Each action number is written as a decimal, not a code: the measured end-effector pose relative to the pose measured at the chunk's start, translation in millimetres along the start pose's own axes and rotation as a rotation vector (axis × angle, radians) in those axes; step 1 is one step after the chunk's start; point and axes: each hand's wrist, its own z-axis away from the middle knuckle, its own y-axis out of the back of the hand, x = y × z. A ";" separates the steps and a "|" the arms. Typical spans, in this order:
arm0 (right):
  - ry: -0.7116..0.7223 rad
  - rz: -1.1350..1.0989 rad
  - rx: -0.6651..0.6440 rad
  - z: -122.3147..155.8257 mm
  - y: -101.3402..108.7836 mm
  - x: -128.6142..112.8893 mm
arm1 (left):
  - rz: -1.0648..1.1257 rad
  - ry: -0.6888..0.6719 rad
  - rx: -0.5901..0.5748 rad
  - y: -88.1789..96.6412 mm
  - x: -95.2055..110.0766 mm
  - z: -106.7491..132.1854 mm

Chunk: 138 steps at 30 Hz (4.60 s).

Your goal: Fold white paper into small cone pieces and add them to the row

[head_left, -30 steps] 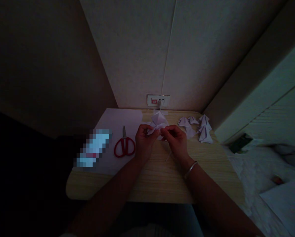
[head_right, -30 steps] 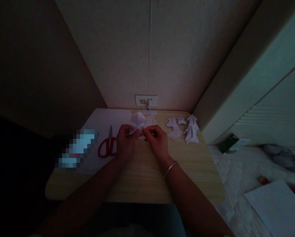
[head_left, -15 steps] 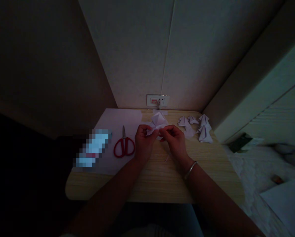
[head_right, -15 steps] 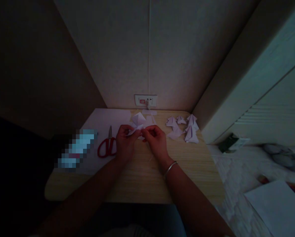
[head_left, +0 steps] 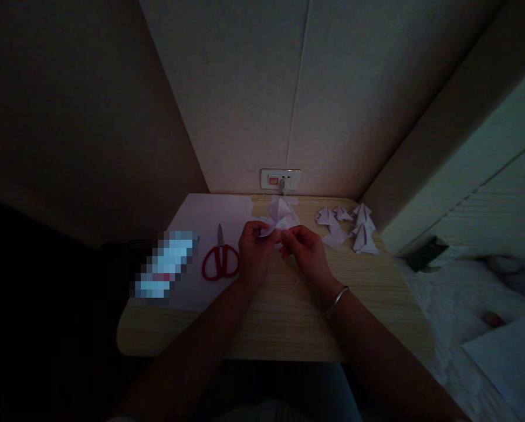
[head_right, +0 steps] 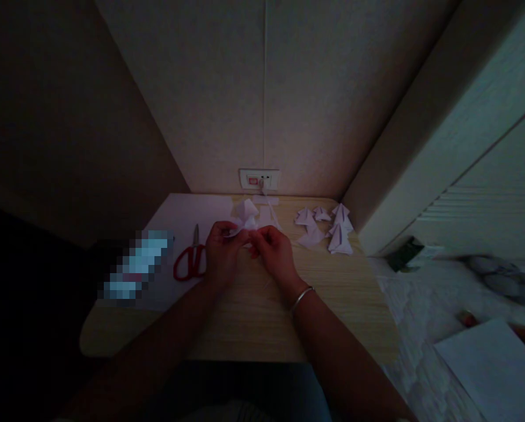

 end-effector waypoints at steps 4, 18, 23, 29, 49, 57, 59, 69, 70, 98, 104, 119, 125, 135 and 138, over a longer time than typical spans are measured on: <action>0.045 -0.049 0.077 -3.8 3.7 3.2 | 0.007 0.007 -0.029 0.8 1.4 0.7; 0.036 -0.087 0.025 -3.4 2.2 3.8 | -0.037 0.034 0.066 1.6 4.9 -3.2; 0.032 -0.082 0.026 -4.1 1.9 5.6 | -0.030 0.000 0.085 1.6 4.9 -3.8; 0.033 -0.080 0.031 -3.8 1.8 5.0 | -0.028 0.034 0.086 2.3 2.6 -4.5; 0.016 -0.077 0.066 -7.1 4.9 6.0 | -0.106 0.079 0.003 0.6 1.6 -2.2; 0.003 -0.071 0.055 -9.0 8.4 6.5 | -0.076 0.134 -0.045 2.1 -0.9 -3.4; 0.007 -0.066 0.042 -9.3 9.3 7.1 | -0.053 0.173 -0.049 2.8 -2.6 -4.3; 0.022 -0.032 0.020 -8.3 9.0 4.9 | -0.065 0.197 -0.082 5.6 -2.2 -6.6; 0.017 -0.036 0.019 -8.4 9.0 5.0 | -0.070 0.190 -0.087 5.9 -2.3 -6.5; -0.068 -0.030 -0.022 -9.8 12.0 6.7 | -0.108 0.249 -0.080 6.8 -2.0 -7.0; -0.116 -0.092 0.000 -10.4 13.2 8.2 | -0.058 0.237 -0.117 3.5 0.7 -4.7; 0.137 0.144 0.076 -8.2 16.0 -0.2 | 0.045 0.390 -0.122 3.8 4.3 -5.0; 0.159 0.153 -0.017 -10.3 22.8 3.7 | -0.010 0.450 -0.153 3.5 3.6 -2.3; 0.054 0.030 -0.184 -11.1 24.5 -0.3 | 0.061 0.520 -0.171 2.1 5.2 -1.7; 0.066 0.048 -0.217 -10.7 26.4 -0.9 | 0.091 0.540 -0.222 2.8 6.6 -1.4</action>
